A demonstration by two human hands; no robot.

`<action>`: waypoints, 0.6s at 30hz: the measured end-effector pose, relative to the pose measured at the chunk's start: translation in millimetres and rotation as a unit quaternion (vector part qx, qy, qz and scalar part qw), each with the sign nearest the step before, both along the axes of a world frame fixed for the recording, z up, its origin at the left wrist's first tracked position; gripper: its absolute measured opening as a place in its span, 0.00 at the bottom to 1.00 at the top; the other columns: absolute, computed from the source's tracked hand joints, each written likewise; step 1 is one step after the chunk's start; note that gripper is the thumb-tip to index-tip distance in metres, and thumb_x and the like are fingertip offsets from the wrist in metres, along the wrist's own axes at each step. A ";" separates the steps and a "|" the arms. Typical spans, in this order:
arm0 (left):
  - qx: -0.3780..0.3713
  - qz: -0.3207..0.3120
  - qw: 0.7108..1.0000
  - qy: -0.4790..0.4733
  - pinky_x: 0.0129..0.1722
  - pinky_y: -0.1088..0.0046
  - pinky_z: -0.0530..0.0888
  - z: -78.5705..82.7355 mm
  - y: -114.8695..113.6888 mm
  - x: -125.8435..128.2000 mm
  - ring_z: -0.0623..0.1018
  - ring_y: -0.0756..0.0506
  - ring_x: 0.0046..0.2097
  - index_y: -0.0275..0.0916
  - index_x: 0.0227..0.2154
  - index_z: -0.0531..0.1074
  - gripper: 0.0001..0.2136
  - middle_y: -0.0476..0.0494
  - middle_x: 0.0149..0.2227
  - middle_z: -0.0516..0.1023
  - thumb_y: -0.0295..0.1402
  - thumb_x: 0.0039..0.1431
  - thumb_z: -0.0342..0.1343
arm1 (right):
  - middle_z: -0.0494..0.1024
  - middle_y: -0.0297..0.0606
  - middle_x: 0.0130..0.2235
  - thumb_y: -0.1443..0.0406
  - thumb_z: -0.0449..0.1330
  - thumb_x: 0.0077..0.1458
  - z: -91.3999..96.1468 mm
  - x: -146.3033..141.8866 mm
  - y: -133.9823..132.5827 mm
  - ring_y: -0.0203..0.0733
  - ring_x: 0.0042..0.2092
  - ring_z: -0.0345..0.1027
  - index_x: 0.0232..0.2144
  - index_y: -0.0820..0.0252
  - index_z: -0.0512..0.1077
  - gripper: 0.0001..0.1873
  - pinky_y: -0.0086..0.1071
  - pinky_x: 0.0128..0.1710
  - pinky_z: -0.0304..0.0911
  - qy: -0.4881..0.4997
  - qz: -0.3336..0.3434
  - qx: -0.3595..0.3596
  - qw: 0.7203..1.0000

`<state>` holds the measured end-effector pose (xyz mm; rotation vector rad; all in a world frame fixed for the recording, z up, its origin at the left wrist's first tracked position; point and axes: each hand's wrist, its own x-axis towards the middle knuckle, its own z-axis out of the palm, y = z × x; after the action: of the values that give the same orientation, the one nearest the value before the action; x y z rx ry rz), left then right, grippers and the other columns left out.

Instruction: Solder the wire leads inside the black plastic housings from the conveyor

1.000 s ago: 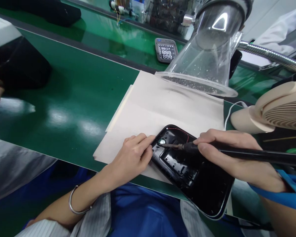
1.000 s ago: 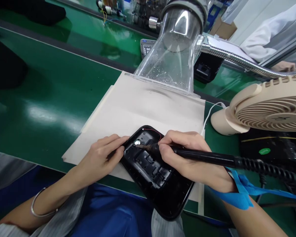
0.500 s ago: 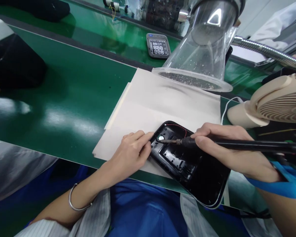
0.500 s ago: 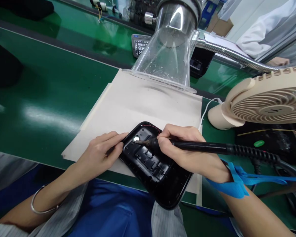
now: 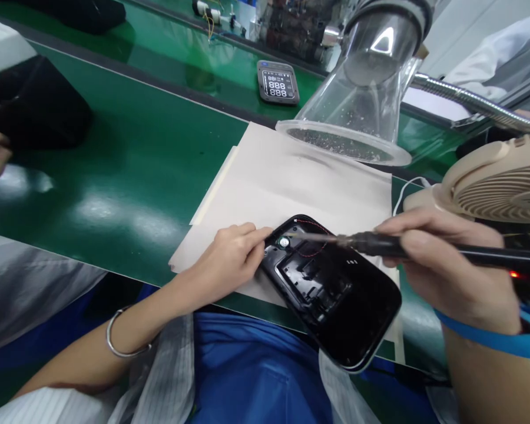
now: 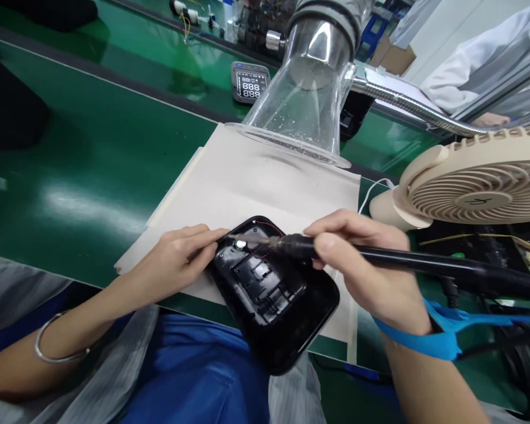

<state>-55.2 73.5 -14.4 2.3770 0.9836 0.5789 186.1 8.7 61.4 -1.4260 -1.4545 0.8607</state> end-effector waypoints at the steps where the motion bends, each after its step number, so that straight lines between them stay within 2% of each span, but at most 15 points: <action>1: -0.011 -0.009 1.000 0.013 0.33 0.73 0.68 1.6 6.8 -3.1 0.74 0.49 0.32 0.34 0.45 0.74 0.17 0.44 0.30 0.75 0.27 0.60 0.41 | 0.74 0.33 0.23 0.68 0.59 0.51 -0.4 1.2 -0.3 0.36 0.24 0.65 0.29 0.53 0.77 0.07 0.30 0.22 0.60 0.033 -0.028 0.041 0.998; 3: -0.043 -0.034 0.998 0.035 0.35 0.74 0.69 6.4 22.7 -11.3 0.75 0.49 0.34 0.37 0.47 0.73 0.17 0.44 0.34 0.77 0.30 0.60 0.42 | 0.73 0.34 0.24 0.70 0.58 0.49 -1.5 2.3 1.3 0.36 0.23 0.64 0.27 0.54 0.78 0.09 0.32 0.22 0.59 0.066 -0.086 0.105 0.989; 5: -0.044 -0.025 0.998 0.036 0.36 0.75 0.69 13.9 37.5 -21.4 0.75 0.50 0.35 0.38 0.46 0.74 0.17 0.45 0.36 0.78 0.34 0.60 0.45 | 0.72 0.35 0.23 0.70 0.58 0.47 -3.3 3.1 4.1 0.37 0.22 0.63 0.25 0.54 0.78 0.09 0.34 0.22 0.58 0.077 -0.129 0.128 0.980; 9: 0.043 0.078 0.996 0.010 0.33 0.75 0.69 33.9 45.9 -41.2 0.74 0.50 0.32 0.38 0.45 0.74 0.15 0.47 0.35 0.78 0.37 0.59 0.49 | 0.71 0.35 0.20 0.72 0.60 0.43 -9.3 6.9 5.8 0.38 0.21 0.63 0.20 0.54 0.77 0.09 0.36 0.22 0.55 0.096 -0.194 0.101 0.971; 13: 0.118 0.094 0.989 0.001 0.32 0.75 0.69 47.3 22.0 -50.4 0.74 0.51 0.31 0.37 0.42 0.74 0.12 0.47 0.33 0.77 0.35 0.61 0.50 | 0.70 0.35 0.18 0.71 0.60 0.42 -15.2 10.6 2.2 0.39 0.21 0.62 0.18 0.54 0.76 0.07 0.37 0.23 0.55 0.088 -0.231 0.091 0.965; 15: 0.142 0.077 0.987 0.000 0.34 0.75 0.70 49.9 2.8 -50.3 0.75 0.50 0.34 0.37 0.43 0.72 0.10 0.46 0.36 0.77 0.33 0.62 0.50 | 0.71 0.35 0.19 0.71 0.61 0.41 -16.9 10.4 0.9 0.40 0.22 0.63 0.19 0.54 0.76 0.07 0.38 0.24 0.56 0.088 -0.234 0.091 0.964; 18: 0.135 0.032 0.990 0.007 0.37 0.76 0.71 52.6 -25.5 -46.1 0.75 0.50 0.39 0.36 0.46 0.69 0.10 0.43 0.41 0.75 0.31 0.63 0.49 | 0.72 0.35 0.21 0.71 0.61 0.41 -17.5 8.0 0.4 0.40 0.22 0.64 0.19 0.53 0.76 0.08 0.38 0.25 0.57 0.085 -0.235 0.089 0.964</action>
<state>-101.3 48.1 38.1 2.5955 1.0483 0.7625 194.1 9.1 43.9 -1.4382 -0.9763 0.5213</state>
